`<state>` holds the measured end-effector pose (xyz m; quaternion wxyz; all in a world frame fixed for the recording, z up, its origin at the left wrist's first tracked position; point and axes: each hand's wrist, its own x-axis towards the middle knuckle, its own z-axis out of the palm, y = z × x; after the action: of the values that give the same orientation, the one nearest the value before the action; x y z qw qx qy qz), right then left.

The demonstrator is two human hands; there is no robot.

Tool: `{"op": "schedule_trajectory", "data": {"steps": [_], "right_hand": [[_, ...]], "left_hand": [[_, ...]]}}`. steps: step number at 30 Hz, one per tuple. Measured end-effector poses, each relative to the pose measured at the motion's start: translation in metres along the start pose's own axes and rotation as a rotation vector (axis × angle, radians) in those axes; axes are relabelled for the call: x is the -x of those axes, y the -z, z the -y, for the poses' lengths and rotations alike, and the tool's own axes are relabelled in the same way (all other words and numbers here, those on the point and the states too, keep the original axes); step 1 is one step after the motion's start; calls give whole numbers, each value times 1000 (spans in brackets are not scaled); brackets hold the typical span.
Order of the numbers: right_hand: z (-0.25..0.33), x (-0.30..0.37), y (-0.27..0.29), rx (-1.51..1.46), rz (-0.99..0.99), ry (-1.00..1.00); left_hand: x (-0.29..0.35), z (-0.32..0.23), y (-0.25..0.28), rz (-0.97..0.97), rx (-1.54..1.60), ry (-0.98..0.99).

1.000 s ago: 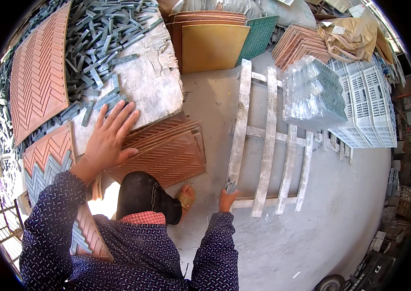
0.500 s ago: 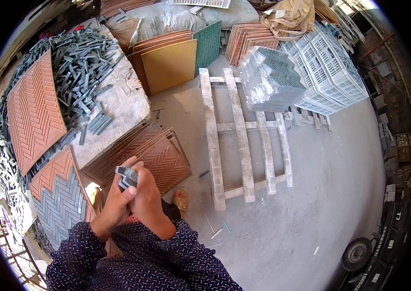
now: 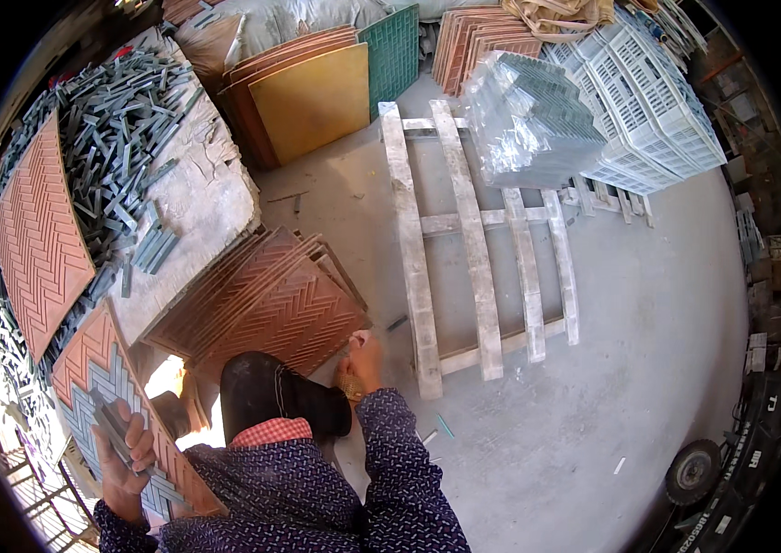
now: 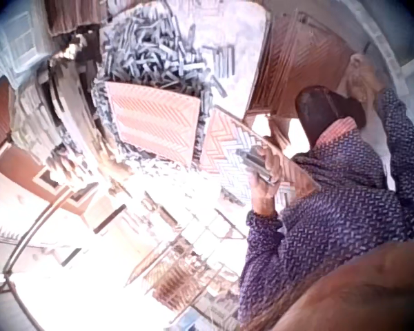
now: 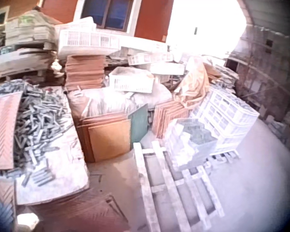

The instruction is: The person arranges small rectangular tiles on a square board in a herringbone pattern. They pick tiles from a nearby pile, place them one by one, and occasionally flip the board to continue the pattern.

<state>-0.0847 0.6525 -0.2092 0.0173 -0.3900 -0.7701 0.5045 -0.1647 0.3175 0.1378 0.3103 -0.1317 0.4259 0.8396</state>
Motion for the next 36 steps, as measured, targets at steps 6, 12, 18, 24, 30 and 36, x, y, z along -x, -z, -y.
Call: {"op": "schedule_trajectory", "data": {"steps": [6,12,18,24,30,36], "right_hand": [[-96,-47,3,549,182,-229],[-119,-59,-14,717,111,-203],[-124,-43,-5,209,-201,-267],[-29,16,2,-1040,-154,-338],[100,92,43,-904,34,-134],[178,142,53,-803,201,55]], "left_hand": [[31,-27,45,-231,43,-111],[55,-30,56,-278,88,-76],[59,-24,59,-366,139,-99],[70,-13,68,-293,103,-72],[83,-9,82,-170,162,-87],[102,-3,92,-80,100,-95]]}}
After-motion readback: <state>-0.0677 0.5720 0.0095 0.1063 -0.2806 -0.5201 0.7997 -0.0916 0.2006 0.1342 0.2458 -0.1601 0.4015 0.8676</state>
